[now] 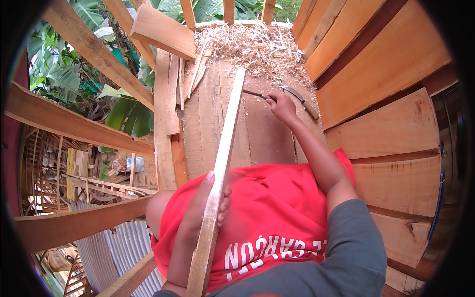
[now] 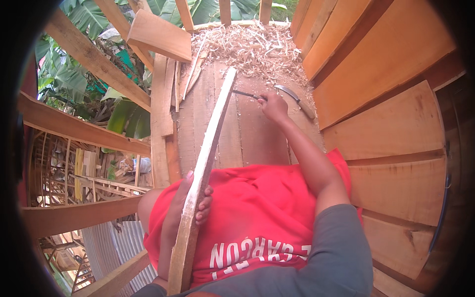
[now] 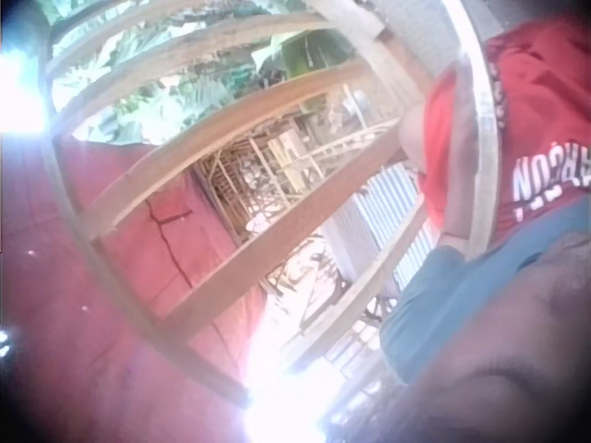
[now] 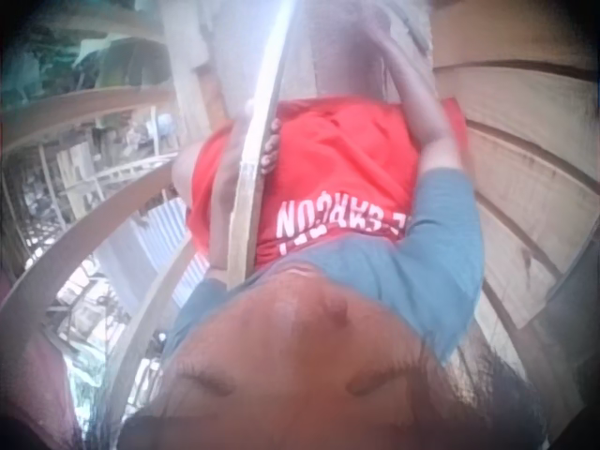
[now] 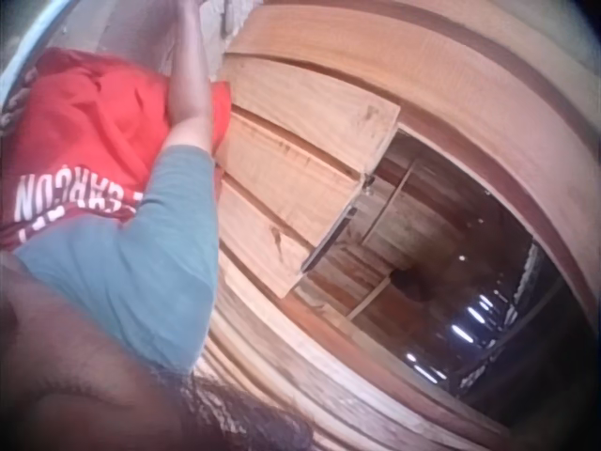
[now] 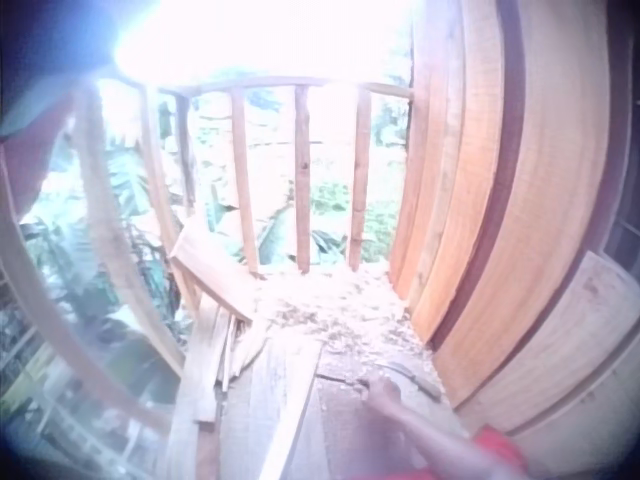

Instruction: The person sits on a wooden platform and uses a knife to shave thin strips from a long piece of wood held between their legs. They repeatedly scrape the blade along the wood's length, producing wood shavings that accumulate on the floor.

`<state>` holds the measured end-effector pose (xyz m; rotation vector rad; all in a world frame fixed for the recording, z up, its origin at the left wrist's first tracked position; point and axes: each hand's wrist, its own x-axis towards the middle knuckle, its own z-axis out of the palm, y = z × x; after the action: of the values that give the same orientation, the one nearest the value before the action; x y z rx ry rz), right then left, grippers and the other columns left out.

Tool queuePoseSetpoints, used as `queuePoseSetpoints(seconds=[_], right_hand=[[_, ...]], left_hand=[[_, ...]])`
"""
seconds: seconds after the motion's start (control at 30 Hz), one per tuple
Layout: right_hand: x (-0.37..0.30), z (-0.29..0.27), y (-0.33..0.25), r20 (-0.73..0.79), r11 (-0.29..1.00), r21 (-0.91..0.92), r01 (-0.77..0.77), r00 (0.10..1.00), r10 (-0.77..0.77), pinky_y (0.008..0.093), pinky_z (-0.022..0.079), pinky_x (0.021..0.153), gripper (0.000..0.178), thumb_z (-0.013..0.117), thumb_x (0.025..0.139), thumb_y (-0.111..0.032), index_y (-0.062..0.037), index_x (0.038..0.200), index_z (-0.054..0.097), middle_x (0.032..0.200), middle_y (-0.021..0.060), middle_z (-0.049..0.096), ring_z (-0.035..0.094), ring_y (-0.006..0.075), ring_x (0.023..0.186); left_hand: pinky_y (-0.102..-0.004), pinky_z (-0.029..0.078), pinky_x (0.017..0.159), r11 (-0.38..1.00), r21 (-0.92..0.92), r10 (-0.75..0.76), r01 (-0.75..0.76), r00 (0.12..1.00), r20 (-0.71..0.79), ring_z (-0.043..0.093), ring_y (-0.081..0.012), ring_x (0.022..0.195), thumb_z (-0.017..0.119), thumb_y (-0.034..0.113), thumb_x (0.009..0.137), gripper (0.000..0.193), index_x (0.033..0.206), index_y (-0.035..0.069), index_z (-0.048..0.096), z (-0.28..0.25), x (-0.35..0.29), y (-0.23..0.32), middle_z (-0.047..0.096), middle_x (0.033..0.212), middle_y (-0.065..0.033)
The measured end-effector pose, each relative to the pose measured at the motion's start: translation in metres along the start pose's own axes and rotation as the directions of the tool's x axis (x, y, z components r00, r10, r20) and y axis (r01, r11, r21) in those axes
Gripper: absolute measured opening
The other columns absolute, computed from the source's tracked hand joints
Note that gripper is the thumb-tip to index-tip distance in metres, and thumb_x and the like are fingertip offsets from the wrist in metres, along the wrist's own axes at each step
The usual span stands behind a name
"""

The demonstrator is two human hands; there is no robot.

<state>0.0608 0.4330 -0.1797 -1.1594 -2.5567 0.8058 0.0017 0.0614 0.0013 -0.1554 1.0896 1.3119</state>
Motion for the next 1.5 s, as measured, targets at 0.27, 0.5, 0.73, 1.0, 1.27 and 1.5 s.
queuePoseSetpoints(seconds=[0.27,0.5,0.73,1.0,1.27,1.5], right_hand=[[-0.020,0.015,-0.006,0.266,0.983,-0.002,0.184,0.948,-0.177,0.0386,0.054,0.080,0.027,0.076,0.085,-0.011,-0.0075,0.112,0.074,0.100,0.0134,0.075,0.071,0.0292,0.088],[-0.008,0.005,-0.004,0.396,0.931,0.233,0.282,0.846,-0.356,0.0373,0.054,0.080,0.033,0.077,0.081,-0.004,-0.0075,0.114,0.074,0.097,0.0133,0.075,0.071,0.0266,0.088],[-0.020,0.025,-0.025,-0.090,0.990,-0.054,0.132,0.987,-0.137,0.0434,0.053,0.078,0.026,0.067,0.086,-0.001,-0.0045,0.112,0.071,0.093,0.0196,0.071,0.067,0.0394,0.086],[-0.021,0.024,-0.040,0.478,0.762,0.193,0.618,0.619,-0.623,0.0428,0.054,0.081,0.024,0.067,0.089,-0.007,-0.0061,0.113,0.071,0.104,0.0160,0.071,0.068,0.0362,0.093],[-0.014,0.064,-0.067,0.121,0.781,0.020,0.624,0.774,-0.622,0.0443,0.054,0.076,0.036,0.059,0.091,-0.009,-0.0182,0.125,0.067,0.107,0.0150,0.067,0.068,0.0353,0.088],[-0.019,0.113,-0.048,0.197,0.875,-0.031,0.484,0.861,-0.469,0.0439,0.053,0.070,0.035,0.066,0.088,-0.026,-0.0165,0.122,0.067,0.089,0.0113,0.065,0.067,0.0314,0.084]], left_hand=[[-0.0219,0.039,0.037,0.999,-0.027,-0.033,0.035,0.996,0.083,0.048,-0.0110,0.041,0.043,0.061,0.101,0.053,0.094,0.009,0.053,-0.007,0.003,0.000,0.050,0.061,-0.0013],[-0.0219,0.039,0.037,0.997,-0.075,-0.030,0.036,0.996,0.079,0.048,-0.0111,0.041,0.042,0.060,0.102,0.052,0.094,0.009,0.053,-0.010,0.001,0.000,0.050,0.062,-0.0015],[-0.0216,0.040,0.037,0.995,-0.094,-0.029,0.035,0.997,0.066,0.049,-0.0105,0.043,0.045,0.058,0.102,0.049,0.094,0.010,0.053,-0.004,0.000,0.000,0.051,0.065,-0.0013],[-0.0212,0.041,0.040,0.997,-0.080,-0.015,0.021,0.997,0.072,0.050,-0.0091,0.048,0.049,0.056,0.101,0.046,0.096,0.011,0.055,-0.007,-0.004,0.005,0.053,0.069,-0.0002],[-0.0223,0.043,0.045,0.992,-0.124,0.001,0.010,0.996,0.093,0.051,-0.0081,0.056,0.051,0.056,0.101,0.044,0.101,0.012,0.054,-0.013,-0.008,0.002,0.055,0.082,0.0012],[-0.0230,0.042,0.044,0.998,-0.058,-0.011,0.017,0.994,0.108,0.050,-0.0102,0.051,0.049,0.060,0.100,0.049,0.099,0.012,0.054,-0.010,-0.008,0.003,0.052,0.072,0.0002]])
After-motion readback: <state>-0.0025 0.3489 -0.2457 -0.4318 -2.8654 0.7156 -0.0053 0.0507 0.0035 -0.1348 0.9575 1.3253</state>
